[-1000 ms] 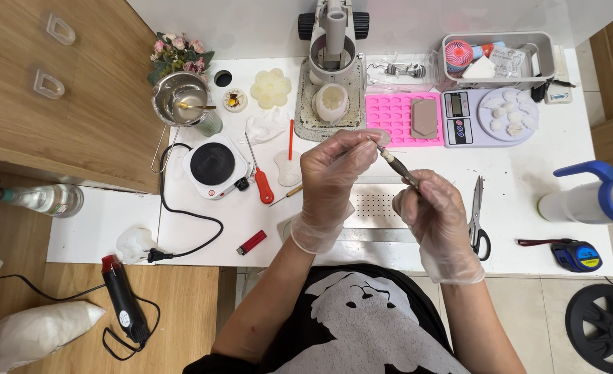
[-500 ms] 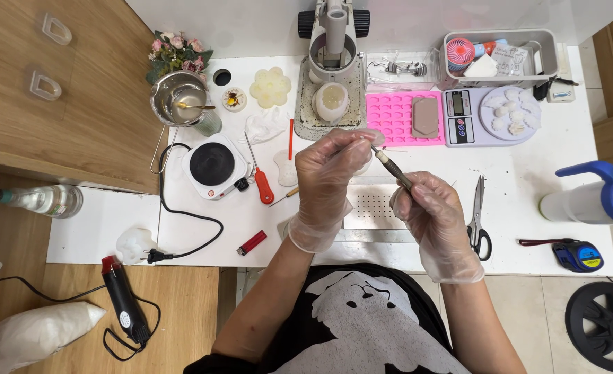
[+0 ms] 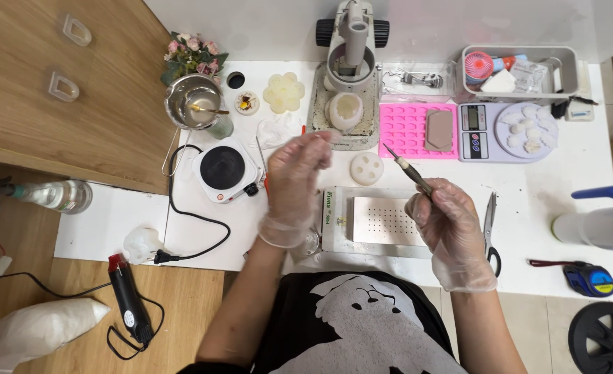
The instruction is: Melting wax, monitoring temperature, and preparing silicone molds for candle production.
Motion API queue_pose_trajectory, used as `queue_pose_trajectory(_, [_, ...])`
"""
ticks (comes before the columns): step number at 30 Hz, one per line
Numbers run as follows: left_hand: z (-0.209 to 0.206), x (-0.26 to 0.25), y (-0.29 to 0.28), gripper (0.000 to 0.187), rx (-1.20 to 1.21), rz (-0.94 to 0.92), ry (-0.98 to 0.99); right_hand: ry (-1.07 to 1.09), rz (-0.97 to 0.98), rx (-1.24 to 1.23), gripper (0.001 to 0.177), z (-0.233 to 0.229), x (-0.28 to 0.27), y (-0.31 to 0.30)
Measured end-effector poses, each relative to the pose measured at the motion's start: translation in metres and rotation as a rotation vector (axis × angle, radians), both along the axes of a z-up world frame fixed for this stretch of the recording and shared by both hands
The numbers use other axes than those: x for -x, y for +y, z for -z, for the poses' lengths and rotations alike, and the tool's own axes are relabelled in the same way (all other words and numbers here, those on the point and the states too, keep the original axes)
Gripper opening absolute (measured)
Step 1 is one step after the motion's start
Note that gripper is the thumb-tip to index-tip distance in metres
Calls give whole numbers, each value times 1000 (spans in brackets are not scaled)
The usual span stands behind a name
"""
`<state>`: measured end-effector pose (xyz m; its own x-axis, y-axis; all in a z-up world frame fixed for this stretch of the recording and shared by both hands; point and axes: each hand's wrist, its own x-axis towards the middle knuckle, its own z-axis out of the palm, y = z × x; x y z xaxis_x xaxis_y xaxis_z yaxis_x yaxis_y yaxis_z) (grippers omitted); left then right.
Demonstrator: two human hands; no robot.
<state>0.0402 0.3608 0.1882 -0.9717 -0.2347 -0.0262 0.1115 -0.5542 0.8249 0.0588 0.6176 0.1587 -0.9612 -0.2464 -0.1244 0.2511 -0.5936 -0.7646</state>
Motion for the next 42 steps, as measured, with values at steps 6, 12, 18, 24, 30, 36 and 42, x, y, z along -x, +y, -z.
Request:
queue_pose_trajectory(6, [33,58,-163,17,532,-143,20,-14,25,-147,23,-3,15,2])
queue_pose_trajectory(12, [21,130,-288,15,1651,-86,-514,10,34,-102,24,17,34,17])
queue_pose_trajectory(18, [48,170,-306,32,1919,281,-635,-2,74,-94,20,14,39,26])
queue_pose_trajectory(24, [6,134,-289,27,1923,-63,-446,-52,232,-288,19,12,42,54])
queue_pose_trajectory(30, [-9,4,-228,37,1071,-199,-110,-77,289,-976,19,78,74,134])
queue_pose_trajectory(36, [57,-116,-195,29,673,-335,-416,-244,78,-1028,22,207,113,176])
queue_pose_trajectory(42, [37,-171,-150,22,553,-465,-588,-279,-28,-1037,27,285,139,182])
